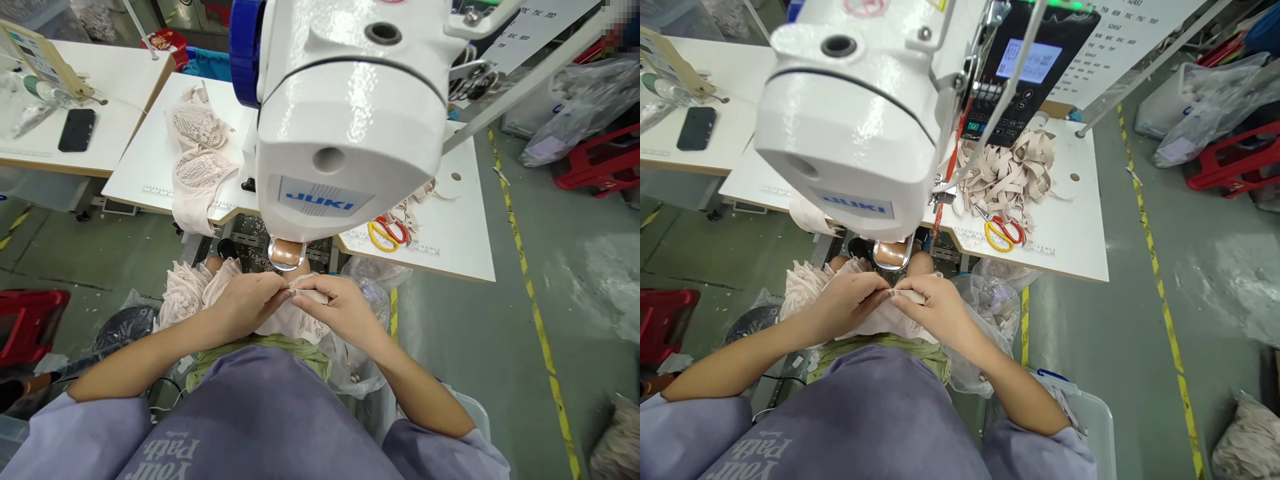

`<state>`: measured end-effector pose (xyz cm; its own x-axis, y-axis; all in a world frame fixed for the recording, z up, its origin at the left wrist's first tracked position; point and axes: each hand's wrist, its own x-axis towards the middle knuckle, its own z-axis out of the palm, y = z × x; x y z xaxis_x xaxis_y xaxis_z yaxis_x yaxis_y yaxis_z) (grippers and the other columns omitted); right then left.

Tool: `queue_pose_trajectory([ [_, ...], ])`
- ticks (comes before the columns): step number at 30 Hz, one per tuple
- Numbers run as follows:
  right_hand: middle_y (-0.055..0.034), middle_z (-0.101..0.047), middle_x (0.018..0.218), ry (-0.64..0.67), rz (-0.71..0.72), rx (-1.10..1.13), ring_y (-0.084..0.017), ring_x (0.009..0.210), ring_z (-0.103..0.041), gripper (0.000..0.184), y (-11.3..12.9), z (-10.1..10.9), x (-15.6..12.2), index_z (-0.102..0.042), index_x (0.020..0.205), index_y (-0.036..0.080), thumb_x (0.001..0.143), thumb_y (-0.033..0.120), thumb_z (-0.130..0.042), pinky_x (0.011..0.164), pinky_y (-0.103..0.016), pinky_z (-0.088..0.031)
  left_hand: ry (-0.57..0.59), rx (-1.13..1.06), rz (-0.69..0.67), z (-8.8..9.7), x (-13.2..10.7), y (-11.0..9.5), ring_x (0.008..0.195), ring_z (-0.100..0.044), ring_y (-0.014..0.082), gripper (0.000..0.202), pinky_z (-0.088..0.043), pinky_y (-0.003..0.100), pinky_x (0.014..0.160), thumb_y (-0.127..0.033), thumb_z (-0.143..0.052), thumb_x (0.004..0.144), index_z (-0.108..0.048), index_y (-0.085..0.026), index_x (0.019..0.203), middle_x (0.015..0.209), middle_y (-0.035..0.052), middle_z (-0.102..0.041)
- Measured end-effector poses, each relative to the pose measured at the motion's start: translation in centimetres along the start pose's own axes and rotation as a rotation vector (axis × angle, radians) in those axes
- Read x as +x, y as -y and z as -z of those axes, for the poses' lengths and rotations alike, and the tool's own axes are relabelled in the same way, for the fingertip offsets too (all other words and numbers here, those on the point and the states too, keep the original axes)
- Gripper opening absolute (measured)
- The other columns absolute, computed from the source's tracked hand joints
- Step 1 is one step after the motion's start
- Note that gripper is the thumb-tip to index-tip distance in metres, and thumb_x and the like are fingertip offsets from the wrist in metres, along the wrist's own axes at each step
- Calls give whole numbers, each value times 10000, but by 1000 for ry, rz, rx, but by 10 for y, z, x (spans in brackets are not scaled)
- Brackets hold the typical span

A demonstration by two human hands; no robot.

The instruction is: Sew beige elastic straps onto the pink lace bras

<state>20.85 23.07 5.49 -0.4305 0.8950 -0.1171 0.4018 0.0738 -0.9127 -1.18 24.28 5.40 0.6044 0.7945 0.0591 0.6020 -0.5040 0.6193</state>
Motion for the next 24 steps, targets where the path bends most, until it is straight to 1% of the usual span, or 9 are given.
queue_pose_trajectory([
  [4,-12,-675,856,-114,96,-135,-163,806,-618,116,8,3,6,-738,924,238,935,273,-629,713,-276,-417,-76,55,10,-4,1,-3,612,-607,155,325,-354,262,567,-301,-391,1046,-613,-167,850,704,5,-650],
  [6,-6,-642,817,-91,116,-172,-151,766,-591,112,14,8,19,-717,879,221,919,260,-621,686,-266,-393,-87,27,74,-3,3,-2,577,-593,134,333,-343,245,538,-333,-403,1053,-607,-176,843,670,-15,-636],
  [8,8,-603,749,-54,76,-218,-136,692,-543,144,19,15,35,-675,794,203,905,262,-604,639,-265,-347,-165,66,102,-2,6,4,538,-575,119,305,-330,236,513,-372,-425,1056,-621,-181,923,638,-37,-620],
  [10,27,-519,640,-27,25,-296,-124,607,-455,218,23,20,50,-602,688,194,897,245,-564,598,-279,-280,-284,215,-7,-1,7,16,540,-572,124,237,-323,249,510,-338,-442,1052,-622,-184,1051,642,-42,-618],
  [13,38,-384,556,-6,11,-422,-119,551,-341,285,27,23,64,-493,606,192,888,227,-510,586,-306,-211,-378,467,-318,1,9,42,592,-580,140,236,-336,282,531,-159,-477,1000,-589,-190,1206,732,-21,-652],
  [15,36,-369,562,-9,24,-473,-121,557,-340,282,29,23,67,-471,611,194,888,234,-505,593,-307,-208,-370,567,-447,2,10,57,594,-558,139,377,-349,294,537,-72,-497,948,-540,-188,1303,775,-15,-657],
  [19,19,-399,571,-20,14,-593,-139,589,-417,293,31,23,66,-502,609,194,898,241,-516,618,-296,-252,-288,670,-522,5,12,70,568,-504,136,490,-327,298,521,-19,-493,912,-475,-170,1378,712,-29,-592],
  [22,-17,-526,642,-74,25,-655,-180,663,-521,273,21,16,58,-649,731,198,949,290,-512,643,-296,-325,-235,692,-462,5,13,58,526,-470,140,440,-252,300,475,-40,-489,914,-512,-163,1336,653,-34,-538],
  [24,-75,-641,853,-224,108,-688,-240,847,-590,238,8,6,50,-718,948,217,970,357,-527,746,-332,-414,-189,688,-339,5,12,44,486,-442,142,364,-192,302,452,-80,-471,933,-552,-170,1276,622,-36,-514],
])
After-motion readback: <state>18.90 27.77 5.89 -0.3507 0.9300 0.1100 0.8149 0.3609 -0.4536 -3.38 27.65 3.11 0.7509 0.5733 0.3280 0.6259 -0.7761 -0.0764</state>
